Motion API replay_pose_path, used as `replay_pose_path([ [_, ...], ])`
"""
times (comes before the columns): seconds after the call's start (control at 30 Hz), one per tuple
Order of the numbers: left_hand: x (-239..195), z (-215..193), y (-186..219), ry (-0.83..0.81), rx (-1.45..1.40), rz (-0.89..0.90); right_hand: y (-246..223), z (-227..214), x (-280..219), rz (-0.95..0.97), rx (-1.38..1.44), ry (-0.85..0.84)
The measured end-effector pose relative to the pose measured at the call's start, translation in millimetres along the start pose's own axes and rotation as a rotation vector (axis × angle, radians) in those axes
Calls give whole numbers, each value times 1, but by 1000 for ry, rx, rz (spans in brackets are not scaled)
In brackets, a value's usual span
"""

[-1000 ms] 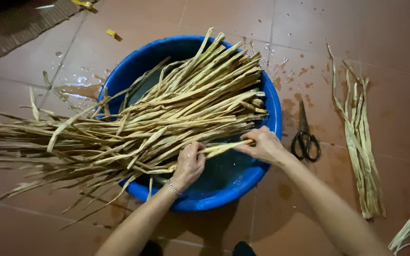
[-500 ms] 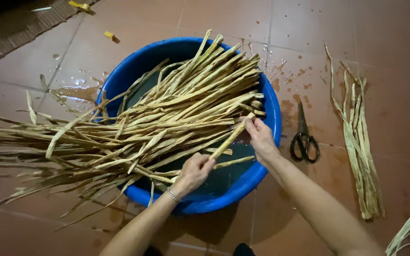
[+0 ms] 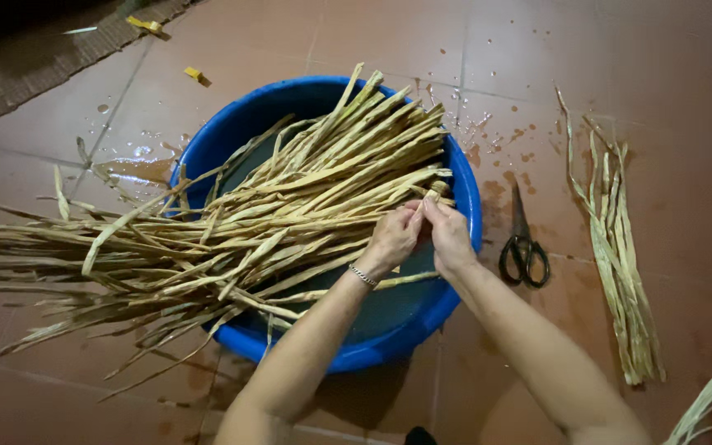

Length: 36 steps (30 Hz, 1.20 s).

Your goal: The person sits on the floor and processes a bundle of dried plant stalks in a blue basin of water. They repeatedly pull individual stalks from the bundle, strip off the outer layers by hand, and place the separated fibers into a pile on the floor.

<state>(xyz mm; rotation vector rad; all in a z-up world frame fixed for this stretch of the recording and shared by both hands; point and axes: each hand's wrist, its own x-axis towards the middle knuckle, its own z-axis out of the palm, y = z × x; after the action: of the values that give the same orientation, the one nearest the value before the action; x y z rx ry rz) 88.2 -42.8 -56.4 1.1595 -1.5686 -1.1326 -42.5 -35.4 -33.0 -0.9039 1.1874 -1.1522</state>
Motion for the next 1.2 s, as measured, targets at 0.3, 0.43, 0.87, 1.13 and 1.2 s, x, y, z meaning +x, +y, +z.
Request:
replay_pose_path([
  [0.3,-2,35,10,-30,367,29,12,-40,62,-19,197,188],
  [0.43,-31,44,38,-185,440,-200,-10,-78,77,-58,107,371],
  [0.87,-98,24,85,-78,584,346,-28,-222,122,-111,340,831],
  [1.13,-131,-39,96,-102,636,325,-32,-216,167,-65,428,819],
  [1.2,-146,-54,96,-112,665,318,-24,-224,165,-79,441,863],
])
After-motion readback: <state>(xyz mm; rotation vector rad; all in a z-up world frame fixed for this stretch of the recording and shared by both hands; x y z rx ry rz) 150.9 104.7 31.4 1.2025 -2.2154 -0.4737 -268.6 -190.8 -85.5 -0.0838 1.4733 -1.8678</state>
